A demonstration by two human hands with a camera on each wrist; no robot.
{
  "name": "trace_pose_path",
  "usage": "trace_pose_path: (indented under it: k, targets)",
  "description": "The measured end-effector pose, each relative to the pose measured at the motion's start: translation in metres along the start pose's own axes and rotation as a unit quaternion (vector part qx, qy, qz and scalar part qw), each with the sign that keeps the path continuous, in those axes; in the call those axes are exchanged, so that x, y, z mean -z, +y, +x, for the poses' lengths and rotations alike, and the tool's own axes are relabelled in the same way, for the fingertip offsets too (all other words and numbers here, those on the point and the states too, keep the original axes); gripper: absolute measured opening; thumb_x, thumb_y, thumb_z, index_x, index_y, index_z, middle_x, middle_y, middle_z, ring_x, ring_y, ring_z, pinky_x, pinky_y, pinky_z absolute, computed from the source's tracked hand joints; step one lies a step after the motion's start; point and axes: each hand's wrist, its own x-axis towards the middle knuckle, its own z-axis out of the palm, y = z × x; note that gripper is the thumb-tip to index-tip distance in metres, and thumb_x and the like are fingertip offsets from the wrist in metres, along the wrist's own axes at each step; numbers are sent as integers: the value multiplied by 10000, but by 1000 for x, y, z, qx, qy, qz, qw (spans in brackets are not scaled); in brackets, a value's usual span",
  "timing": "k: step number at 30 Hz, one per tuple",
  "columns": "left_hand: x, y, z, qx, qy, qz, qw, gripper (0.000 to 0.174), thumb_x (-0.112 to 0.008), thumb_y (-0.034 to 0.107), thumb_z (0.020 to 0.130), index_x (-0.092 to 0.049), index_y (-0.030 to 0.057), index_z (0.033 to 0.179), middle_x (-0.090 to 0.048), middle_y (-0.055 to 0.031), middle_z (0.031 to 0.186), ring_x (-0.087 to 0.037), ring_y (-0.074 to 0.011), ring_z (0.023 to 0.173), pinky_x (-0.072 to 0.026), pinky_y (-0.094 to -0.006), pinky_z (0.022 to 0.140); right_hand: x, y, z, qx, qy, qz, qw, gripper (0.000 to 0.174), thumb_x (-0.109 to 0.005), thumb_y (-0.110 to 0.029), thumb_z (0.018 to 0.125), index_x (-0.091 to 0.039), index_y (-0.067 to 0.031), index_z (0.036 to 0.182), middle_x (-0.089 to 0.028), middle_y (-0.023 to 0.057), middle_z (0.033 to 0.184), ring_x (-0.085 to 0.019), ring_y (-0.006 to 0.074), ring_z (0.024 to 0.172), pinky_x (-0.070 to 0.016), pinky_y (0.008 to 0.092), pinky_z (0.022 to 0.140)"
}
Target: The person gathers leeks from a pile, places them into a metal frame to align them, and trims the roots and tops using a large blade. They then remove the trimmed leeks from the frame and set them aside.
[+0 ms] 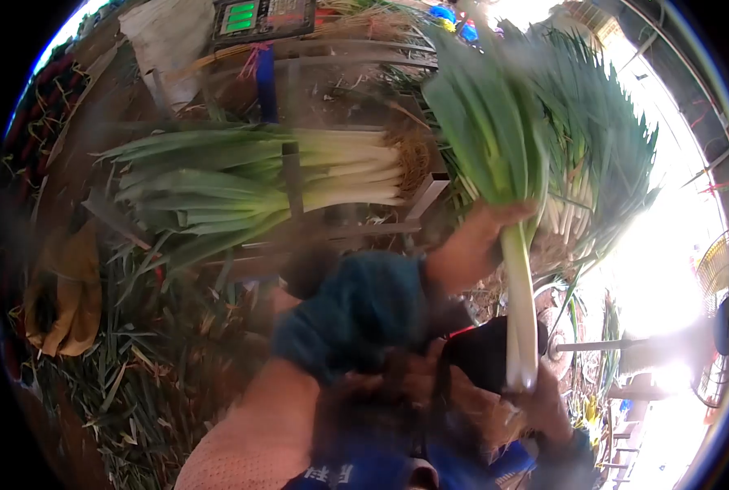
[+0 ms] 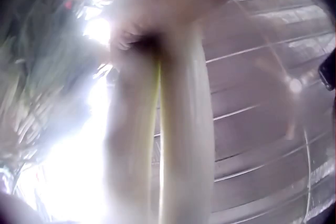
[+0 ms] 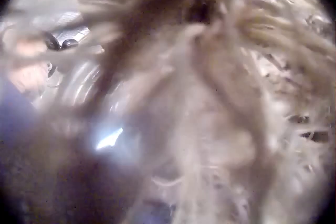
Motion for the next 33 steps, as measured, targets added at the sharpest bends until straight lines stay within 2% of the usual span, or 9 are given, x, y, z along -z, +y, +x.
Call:
trace_pose_path:
  k: [3, 6, 7, 11, 12, 18, 22, 26, 33]
  targets:
    - [-17, 52, -1, -92, -2, 46, 995, 475, -646, 315, 817, -461, 46, 1162, -571, -112, 988, -597, -243, 944, -525, -386, 784, 3, -17, 46, 101, 57, -109, 987, 478, -707, 13, 698, -509, 9, 1132, -599, 52, 827, -556, 106, 758, -490, 278, 639]
    - [-32, 131, -38, -281, -23, 190, 941, 317, -522, 262, 909, -483, 64, 1152, -542, -107, 1075, -582, -227, 934, -498, -340, 846, 4, -55, 119, 198, 0, 74, 977, 558, -587, 7, 793, -422, -29, 1325, -629, 139, 970, -607, 156, 807, -492, 291, 675]
    - [-26, 165, -50, -311, -63, 229, 920, 364, -570, 244, 884, -483, 36, 1170, -580, -109, 1098, -596, -220, 979, -517, -370, 852, 2, -83, 147, 385, 82, -157, 906, 594, -600, 24, 766, -427, -53, 1329, -639, 125, 950, -617, 157, 787, -496, 296, 663]
    - [-17, 306, -87, -467, 72, 358, 805, 586, -705, 346, 776, -426, 126, 1242, -547, -136, 1126, -569, -306, 956, -477, -533, 858, -33, -179, 287, 567, 78, -150, 806, 527, -611, -175, 765, -483, -145, 1275, -610, 144, 888, -576, 299, 830, -432, 427, 742]
    - [8, 353, -117, -387, 65, 255, 884, 455, -578, 301, 888, -459, 19, 1225, -561, -141, 1152, -575, -275, 1003, -468, -418, 931, -50, -200, 311, 589, 78, -150, 790, 492, -595, -163, 773, -498, -160, 1256, -614, 142, 894, -574, 306, 847, -431, 435, 755]
    - [107, 331, -215, -143, 412, 354, 827, 476, -619, 391, 847, -517, 60, 1172, -595, -113, 1032, -574, -274, 968, -470, -424, 853, -138, -214, 391, 477, 12, -321, 818, 387, -452, -77, 829, -559, -183, 1186, -638, 132, 942, -609, 328, 890, -480, 446, 813]
    - [154, 259, -235, -145, 500, 582, 624, 404, -663, 210, 793, -555, 37, 1142, -617, -81, 953, -601, -242, 901, -488, -357, 820, -155, -125, 424, 412, -20, -431, 803, 349, -432, -111, 859, -581, -179, 1167, -606, 157, 1008, -577, 330, 954, -426, 477, 843]
    - [158, 225, -189, -118, 264, 939, 186, 577, -703, 131, 668, -511, 41, 1206, -577, -93, 1098, -528, -290, 1056, -396, -389, 953, -159, -85, 425, 437, 106, -376, 810, 333, -468, -104, 825, -589, -152, 1131, -585, 139, 1043, -532, 313, 1023, -378, 466, 889]
    - [205, 228, -138, 11, 114, 993, 24, 296, -627, 133, 708, -547, 54, 982, -566, -103, 932, -540, -275, 947, -424, -388, 857, -151, -46, 408, 349, 212, -508, 758, 326, -509, -96, 776, -559, -121, 1097, -548, 93, 989, -503, 292, 995, -402, 449, 845]
